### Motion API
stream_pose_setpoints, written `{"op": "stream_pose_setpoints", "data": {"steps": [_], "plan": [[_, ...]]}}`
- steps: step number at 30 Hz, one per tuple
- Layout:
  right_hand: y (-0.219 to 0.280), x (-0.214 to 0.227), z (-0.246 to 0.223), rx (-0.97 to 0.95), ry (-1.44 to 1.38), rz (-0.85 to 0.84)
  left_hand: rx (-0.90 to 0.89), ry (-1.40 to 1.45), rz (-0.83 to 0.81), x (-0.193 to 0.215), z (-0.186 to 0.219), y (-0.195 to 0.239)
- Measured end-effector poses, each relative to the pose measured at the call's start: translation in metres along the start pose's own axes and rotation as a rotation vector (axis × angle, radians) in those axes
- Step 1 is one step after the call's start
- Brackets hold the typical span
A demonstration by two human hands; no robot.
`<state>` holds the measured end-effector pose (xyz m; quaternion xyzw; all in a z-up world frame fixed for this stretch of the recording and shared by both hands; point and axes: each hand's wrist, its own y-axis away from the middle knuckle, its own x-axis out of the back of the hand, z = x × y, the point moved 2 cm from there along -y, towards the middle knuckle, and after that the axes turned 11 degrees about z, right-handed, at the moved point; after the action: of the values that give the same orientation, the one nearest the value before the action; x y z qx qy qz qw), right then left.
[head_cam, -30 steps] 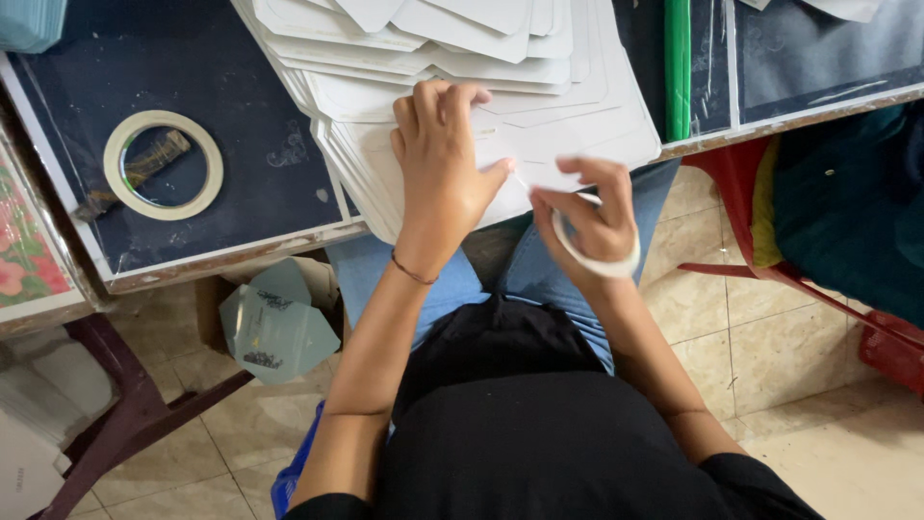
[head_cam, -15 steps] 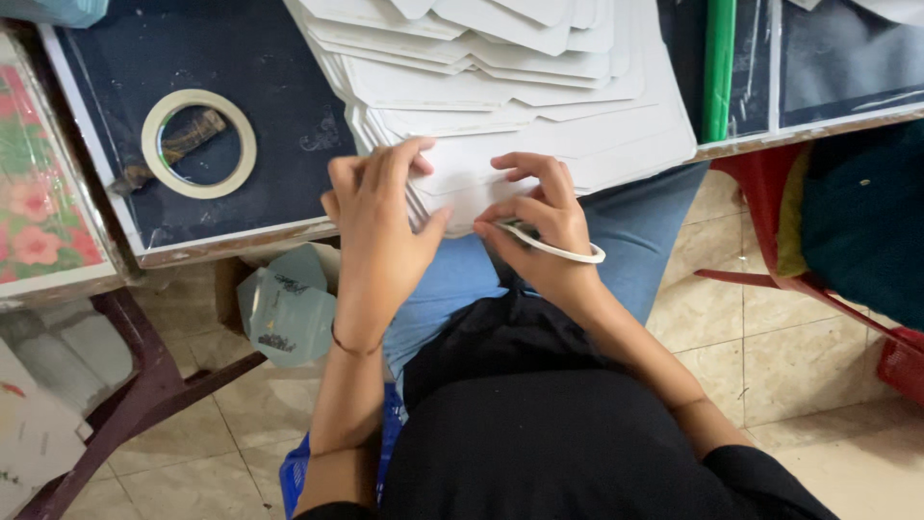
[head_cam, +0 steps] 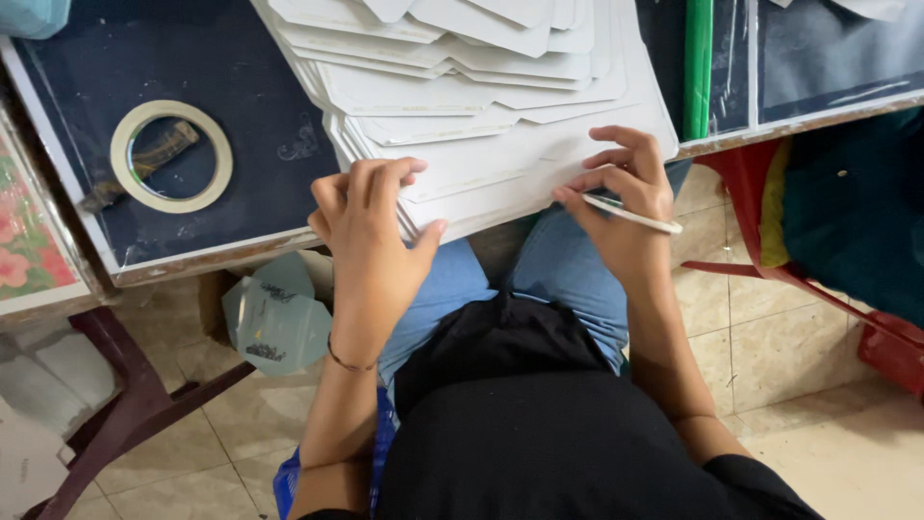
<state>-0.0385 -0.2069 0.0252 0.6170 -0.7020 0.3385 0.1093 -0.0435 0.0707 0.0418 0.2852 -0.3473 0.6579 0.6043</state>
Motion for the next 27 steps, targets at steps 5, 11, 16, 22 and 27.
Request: {"op": "stream_pose_setpoints", "data": {"steps": [5,11,16,22,27], "plan": [[0.006,-0.008,0.006,-0.057,0.081,0.019,-0.091,-0.131,0.014,-0.033,0.028,-0.008],[0.001,-0.005,-0.007,0.007,0.149,0.084,-0.198,0.073,-0.01,-0.075,0.07,-0.012],[-0.011,0.007,-0.026,0.094,0.121,0.19,-0.311,-0.21,0.205,-0.074,0.078,-0.02],[-0.024,-0.013,-0.014,0.142,0.021,0.064,-0.396,-0.083,0.309,-0.072,0.043,-0.057],[-0.014,-0.017,-0.001,0.145,0.155,0.066,-0.225,0.108,0.03,-0.085,0.024,-0.058]]}}
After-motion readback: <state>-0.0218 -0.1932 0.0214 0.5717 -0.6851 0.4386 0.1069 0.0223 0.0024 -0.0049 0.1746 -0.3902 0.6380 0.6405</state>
